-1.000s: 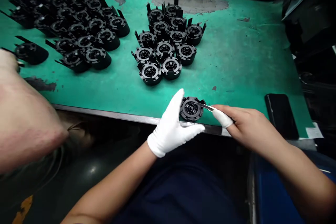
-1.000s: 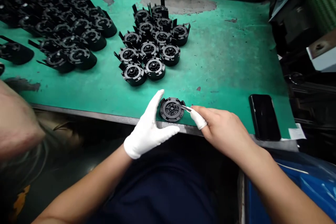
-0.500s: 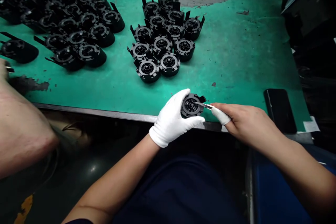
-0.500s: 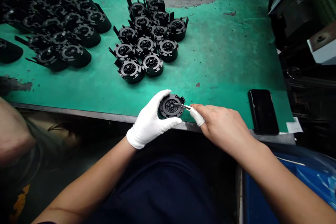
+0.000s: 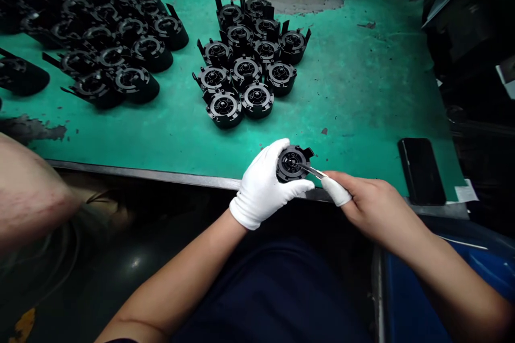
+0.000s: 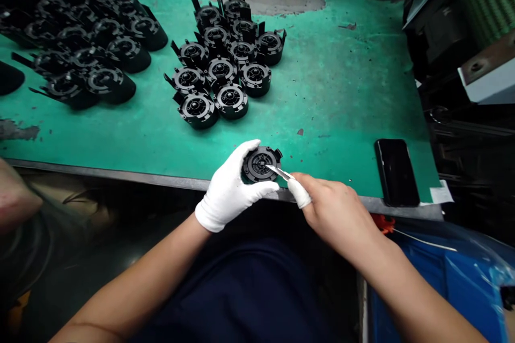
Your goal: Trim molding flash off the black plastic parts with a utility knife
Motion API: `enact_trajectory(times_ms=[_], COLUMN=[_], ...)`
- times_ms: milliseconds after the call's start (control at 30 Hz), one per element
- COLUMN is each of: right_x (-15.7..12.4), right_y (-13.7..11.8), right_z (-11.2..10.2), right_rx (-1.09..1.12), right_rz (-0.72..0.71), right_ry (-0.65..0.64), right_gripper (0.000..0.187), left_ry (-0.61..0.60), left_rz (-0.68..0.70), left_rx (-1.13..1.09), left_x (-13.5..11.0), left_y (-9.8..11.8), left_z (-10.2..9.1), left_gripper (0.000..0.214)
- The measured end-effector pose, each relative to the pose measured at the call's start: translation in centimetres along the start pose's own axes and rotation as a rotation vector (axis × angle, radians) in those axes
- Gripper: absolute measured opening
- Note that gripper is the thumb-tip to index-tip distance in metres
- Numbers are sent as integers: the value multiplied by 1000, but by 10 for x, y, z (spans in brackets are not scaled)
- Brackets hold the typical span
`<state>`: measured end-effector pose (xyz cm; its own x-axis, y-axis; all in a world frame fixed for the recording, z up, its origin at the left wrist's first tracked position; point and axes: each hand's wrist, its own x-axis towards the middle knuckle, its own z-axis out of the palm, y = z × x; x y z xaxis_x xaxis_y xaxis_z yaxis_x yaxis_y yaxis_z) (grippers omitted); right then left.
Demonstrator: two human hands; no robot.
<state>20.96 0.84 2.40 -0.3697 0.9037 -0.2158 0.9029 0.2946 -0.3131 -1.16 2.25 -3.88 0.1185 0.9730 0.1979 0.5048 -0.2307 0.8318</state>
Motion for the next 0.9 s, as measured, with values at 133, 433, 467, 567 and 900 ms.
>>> enact_trajectory(times_ms=[133,433,467,567,900], right_x=[-4,9,16,38,18], right_y=[-8,-29,-31,-25,13], right_z=[4,31,37,38,-15], right_rx=[67,879,904,829,5], right_rz=[46,253,274,267,-76], right_ry=[-34,54,111,209,62], right_gripper=[41,32,33,31,34], left_ry=[7,141,141,82,43], left_rz=[-16,-77,-78,-89,-17], left_rx=[-10,-47,-24,81,36], left_x=[-1,-17,-25,-53,-34], left_y=[4,10,14,33,26], left_z=[-1,5,5,3,-8], left_gripper=[90,85,83,83,98])
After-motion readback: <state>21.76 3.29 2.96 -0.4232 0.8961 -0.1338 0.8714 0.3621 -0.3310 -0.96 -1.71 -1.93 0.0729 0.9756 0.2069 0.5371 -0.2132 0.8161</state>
